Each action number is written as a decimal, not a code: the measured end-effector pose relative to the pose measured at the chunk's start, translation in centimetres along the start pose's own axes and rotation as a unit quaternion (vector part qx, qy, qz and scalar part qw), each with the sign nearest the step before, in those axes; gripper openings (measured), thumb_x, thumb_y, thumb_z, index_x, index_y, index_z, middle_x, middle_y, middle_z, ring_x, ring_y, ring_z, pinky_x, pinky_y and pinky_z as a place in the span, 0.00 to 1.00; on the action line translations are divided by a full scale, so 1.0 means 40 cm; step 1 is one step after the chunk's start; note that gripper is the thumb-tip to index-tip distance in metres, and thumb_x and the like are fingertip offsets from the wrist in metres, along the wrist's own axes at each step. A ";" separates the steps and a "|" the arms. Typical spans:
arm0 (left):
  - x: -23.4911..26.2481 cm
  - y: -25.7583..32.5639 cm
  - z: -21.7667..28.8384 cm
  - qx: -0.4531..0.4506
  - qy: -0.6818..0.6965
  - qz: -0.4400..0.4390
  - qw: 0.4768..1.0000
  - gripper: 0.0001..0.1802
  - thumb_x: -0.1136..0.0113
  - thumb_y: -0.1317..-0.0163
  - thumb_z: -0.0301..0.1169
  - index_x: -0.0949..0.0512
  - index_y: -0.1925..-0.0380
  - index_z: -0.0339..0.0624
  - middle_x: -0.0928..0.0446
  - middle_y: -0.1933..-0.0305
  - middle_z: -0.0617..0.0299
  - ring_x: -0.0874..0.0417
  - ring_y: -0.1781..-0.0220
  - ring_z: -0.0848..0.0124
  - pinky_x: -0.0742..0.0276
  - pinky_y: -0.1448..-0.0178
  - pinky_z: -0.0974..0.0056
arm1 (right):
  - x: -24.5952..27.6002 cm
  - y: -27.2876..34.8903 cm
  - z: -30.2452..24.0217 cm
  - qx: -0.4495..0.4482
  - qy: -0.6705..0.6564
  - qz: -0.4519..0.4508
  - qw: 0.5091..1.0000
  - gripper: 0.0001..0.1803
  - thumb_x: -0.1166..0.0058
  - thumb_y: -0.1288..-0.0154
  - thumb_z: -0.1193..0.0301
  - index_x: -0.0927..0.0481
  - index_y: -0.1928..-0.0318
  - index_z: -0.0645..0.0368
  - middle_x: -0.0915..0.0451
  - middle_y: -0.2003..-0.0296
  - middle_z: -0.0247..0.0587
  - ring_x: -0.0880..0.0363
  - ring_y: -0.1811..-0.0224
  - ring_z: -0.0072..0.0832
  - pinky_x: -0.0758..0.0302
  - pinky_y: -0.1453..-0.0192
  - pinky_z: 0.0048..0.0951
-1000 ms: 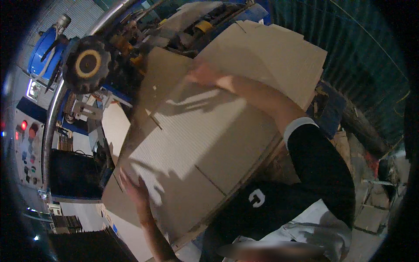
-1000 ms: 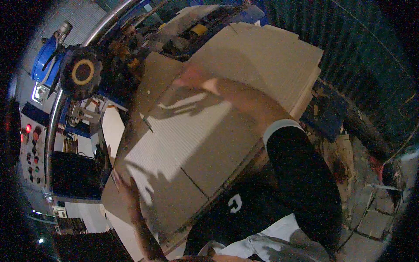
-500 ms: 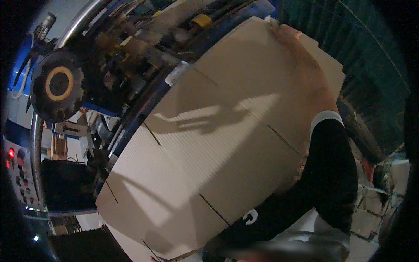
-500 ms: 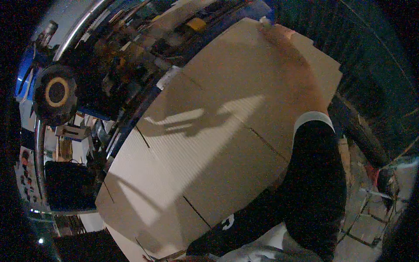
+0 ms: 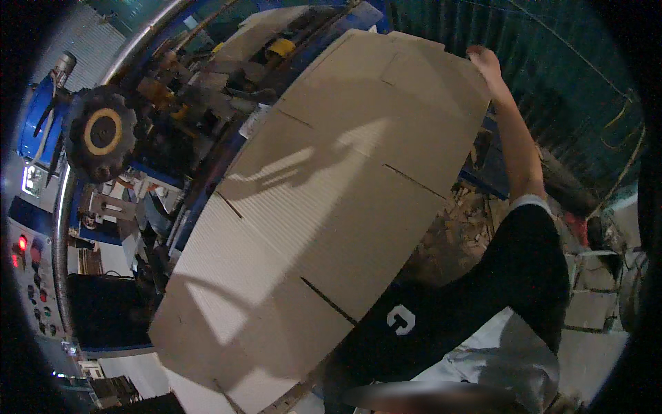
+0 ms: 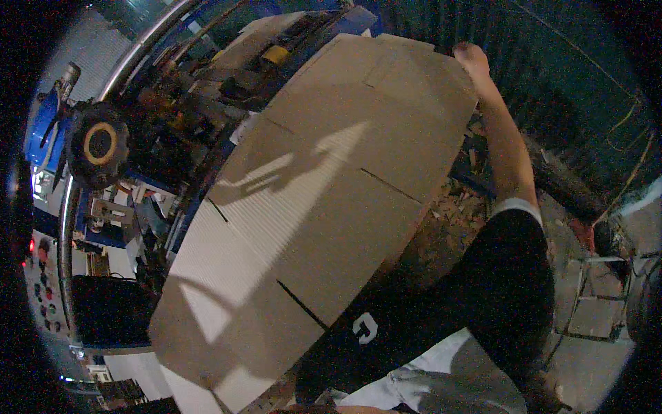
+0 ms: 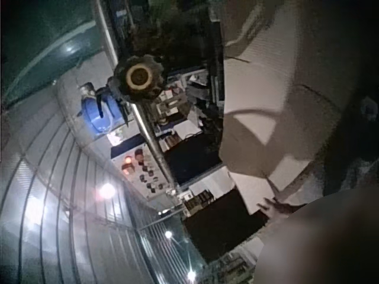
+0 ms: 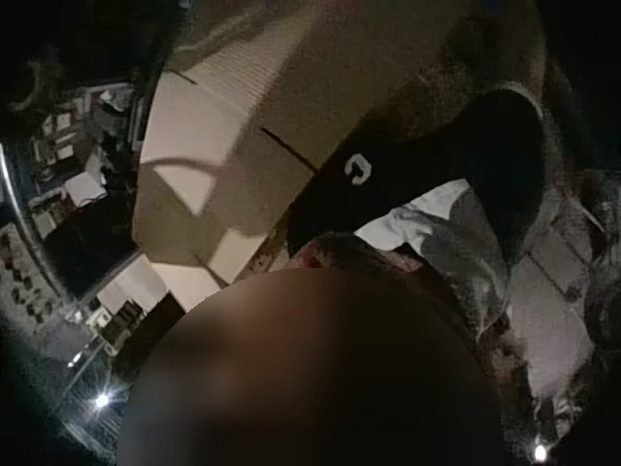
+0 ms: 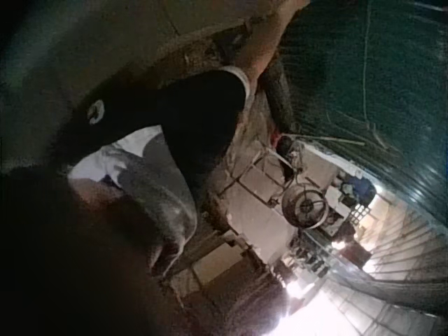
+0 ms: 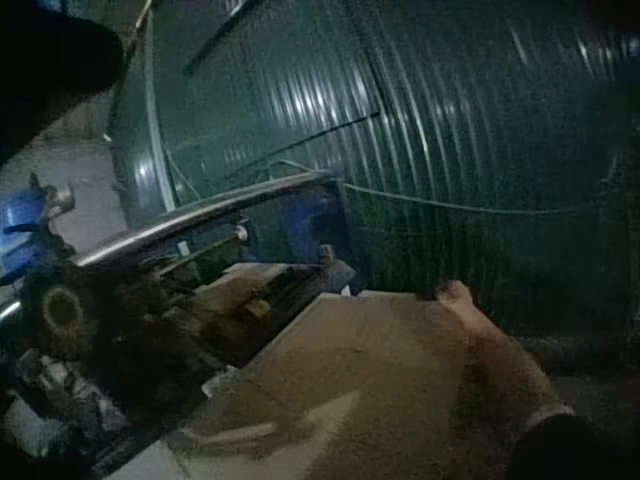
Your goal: The person repeatedly picks up flat cardboard sheets from a stack and places them onto a machine or conveyor. The hands align and transfer each sheet one at a time in a continuous loop.
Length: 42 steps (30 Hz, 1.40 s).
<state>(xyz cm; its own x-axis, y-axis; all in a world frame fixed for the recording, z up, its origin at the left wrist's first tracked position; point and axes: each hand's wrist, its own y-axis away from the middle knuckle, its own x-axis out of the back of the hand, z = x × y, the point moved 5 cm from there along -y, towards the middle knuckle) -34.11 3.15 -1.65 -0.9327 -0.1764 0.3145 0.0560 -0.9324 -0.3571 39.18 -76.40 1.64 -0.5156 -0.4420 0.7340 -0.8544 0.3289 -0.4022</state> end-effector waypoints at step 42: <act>-0.353 0.352 0.363 -0.443 -0.194 -0.444 0.754 0.29 0.45 0.46 0.28 0.31 0.41 0.51 0.38 0.34 0.55 0.40 0.32 0.54 0.48 0.30 0.50 | -0.024 0.877 -0.596 0.718 -0.070 -0.267 0.638 0.25 0.46 0.45 0.62 0.28 0.43 0.43 0.34 0.39 0.34 0.38 0.35 0.37 0.44 0.32 0.45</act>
<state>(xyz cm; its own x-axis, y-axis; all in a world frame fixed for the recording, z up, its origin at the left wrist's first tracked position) -14.98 -12.05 1.65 -0.2774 0.1541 0.9483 -0.9500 -0.1914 -0.2468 11.24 -44.55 -0.14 -0.0407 -0.2733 0.9611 -0.0354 -0.9609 -0.2748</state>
